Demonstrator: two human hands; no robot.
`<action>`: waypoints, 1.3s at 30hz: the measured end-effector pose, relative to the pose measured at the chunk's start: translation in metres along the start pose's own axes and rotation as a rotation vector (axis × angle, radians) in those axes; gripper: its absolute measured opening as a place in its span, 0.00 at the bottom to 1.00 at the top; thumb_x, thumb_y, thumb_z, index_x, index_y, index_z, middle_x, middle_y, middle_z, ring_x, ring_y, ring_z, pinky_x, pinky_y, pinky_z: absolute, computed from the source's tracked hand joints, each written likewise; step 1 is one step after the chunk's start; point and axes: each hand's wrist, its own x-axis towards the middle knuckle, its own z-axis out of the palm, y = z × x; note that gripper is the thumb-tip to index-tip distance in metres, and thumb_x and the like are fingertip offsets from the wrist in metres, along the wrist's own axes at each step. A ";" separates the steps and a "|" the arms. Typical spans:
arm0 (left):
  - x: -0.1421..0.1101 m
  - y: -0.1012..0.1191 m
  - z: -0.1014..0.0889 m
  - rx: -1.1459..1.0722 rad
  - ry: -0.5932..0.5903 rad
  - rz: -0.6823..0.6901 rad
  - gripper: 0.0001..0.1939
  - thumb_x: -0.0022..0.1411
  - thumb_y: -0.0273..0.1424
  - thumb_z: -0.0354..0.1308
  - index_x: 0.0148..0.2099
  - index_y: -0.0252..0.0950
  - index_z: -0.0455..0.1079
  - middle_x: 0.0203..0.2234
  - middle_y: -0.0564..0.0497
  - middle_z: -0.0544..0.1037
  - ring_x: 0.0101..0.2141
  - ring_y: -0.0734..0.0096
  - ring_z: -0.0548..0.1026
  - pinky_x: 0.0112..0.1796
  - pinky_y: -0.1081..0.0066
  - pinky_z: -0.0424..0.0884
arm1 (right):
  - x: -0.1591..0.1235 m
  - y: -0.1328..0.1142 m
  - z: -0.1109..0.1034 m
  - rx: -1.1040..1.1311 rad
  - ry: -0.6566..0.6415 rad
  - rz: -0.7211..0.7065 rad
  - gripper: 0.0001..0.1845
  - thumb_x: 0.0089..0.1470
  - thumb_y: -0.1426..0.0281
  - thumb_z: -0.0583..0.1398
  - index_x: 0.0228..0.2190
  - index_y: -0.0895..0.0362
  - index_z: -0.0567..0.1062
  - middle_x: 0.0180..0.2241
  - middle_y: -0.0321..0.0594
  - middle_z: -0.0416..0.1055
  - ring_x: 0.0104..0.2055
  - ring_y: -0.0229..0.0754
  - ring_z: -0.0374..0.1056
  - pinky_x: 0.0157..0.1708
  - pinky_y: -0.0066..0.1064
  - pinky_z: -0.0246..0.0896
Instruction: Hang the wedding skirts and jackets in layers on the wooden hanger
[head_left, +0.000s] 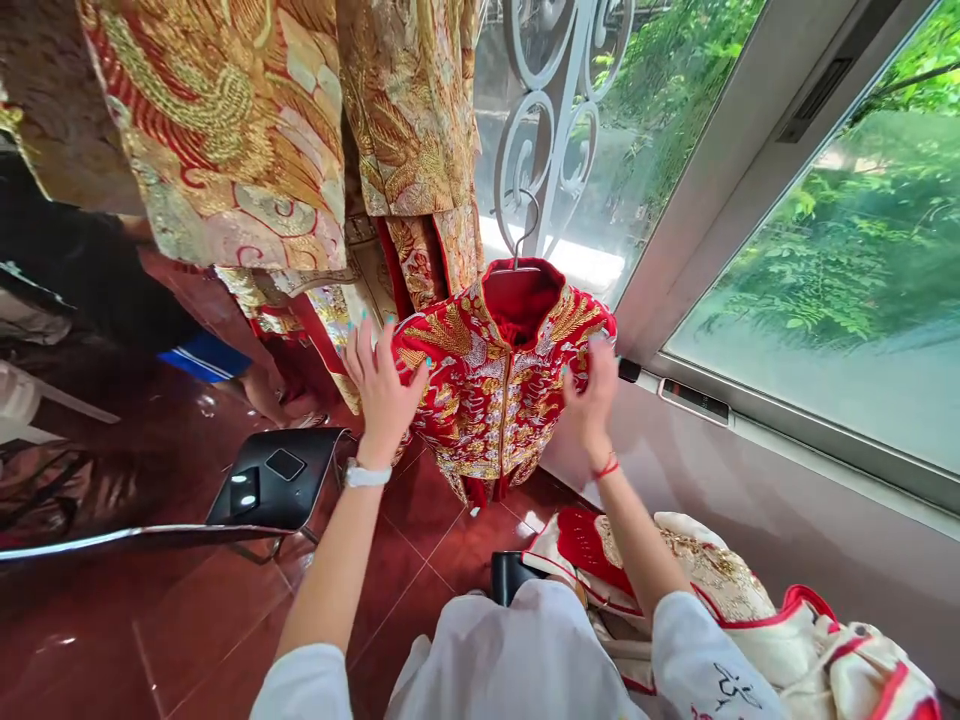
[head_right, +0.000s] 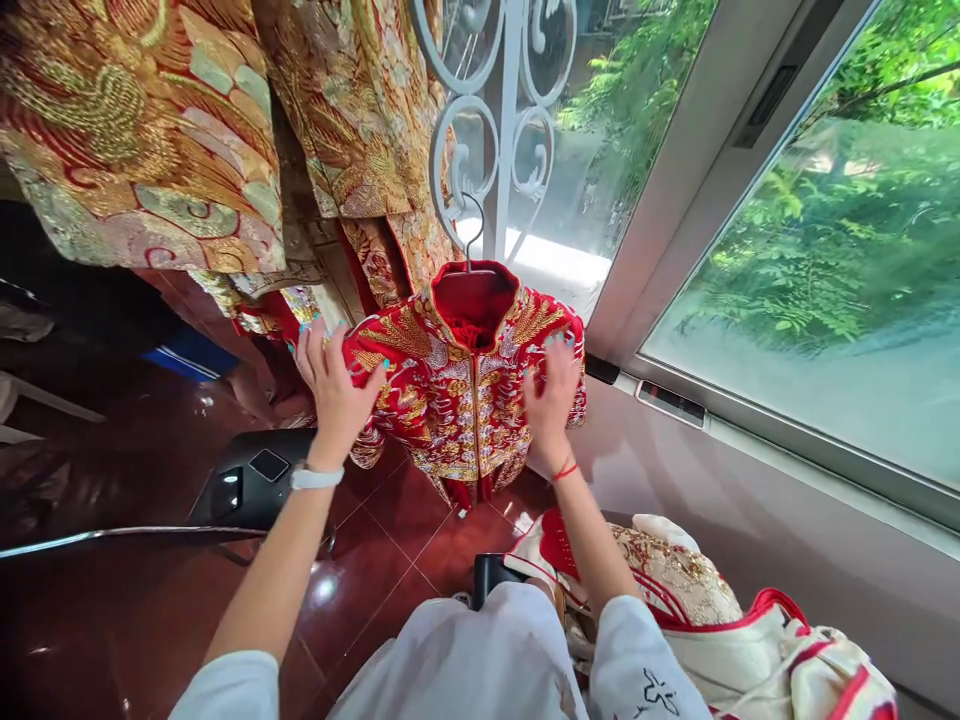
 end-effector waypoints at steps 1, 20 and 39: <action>0.010 -0.008 -0.005 -0.016 -0.046 0.002 0.32 0.60 0.34 0.64 0.65 0.40 0.61 0.65 0.41 0.63 0.68 0.49 0.54 0.67 0.46 0.48 | 0.026 0.010 -0.009 0.022 0.054 0.032 0.36 0.58 0.66 0.59 0.66 0.50 0.59 0.68 0.45 0.54 0.72 0.53 0.44 0.68 0.59 0.37; 0.017 -0.014 -0.016 -0.082 -0.007 -0.005 0.23 0.68 0.46 0.52 0.55 0.37 0.71 0.50 0.42 0.76 0.53 0.55 0.72 0.57 0.56 0.66 | 0.127 0.056 -0.029 0.528 -0.412 0.230 0.28 0.45 0.50 0.69 0.43 0.56 0.82 0.43 0.43 0.81 0.43 0.47 0.74 0.44 0.38 0.70; -0.010 -0.013 0.019 0.167 0.251 -0.047 0.22 0.68 0.38 0.51 0.60 0.33 0.66 0.53 0.37 0.73 0.57 0.52 0.69 0.60 0.51 0.60 | 0.153 0.095 0.004 0.435 -0.363 0.199 0.33 0.58 0.41 0.53 0.27 0.57 0.75 0.26 0.42 0.74 0.33 0.44 0.72 0.37 0.38 0.72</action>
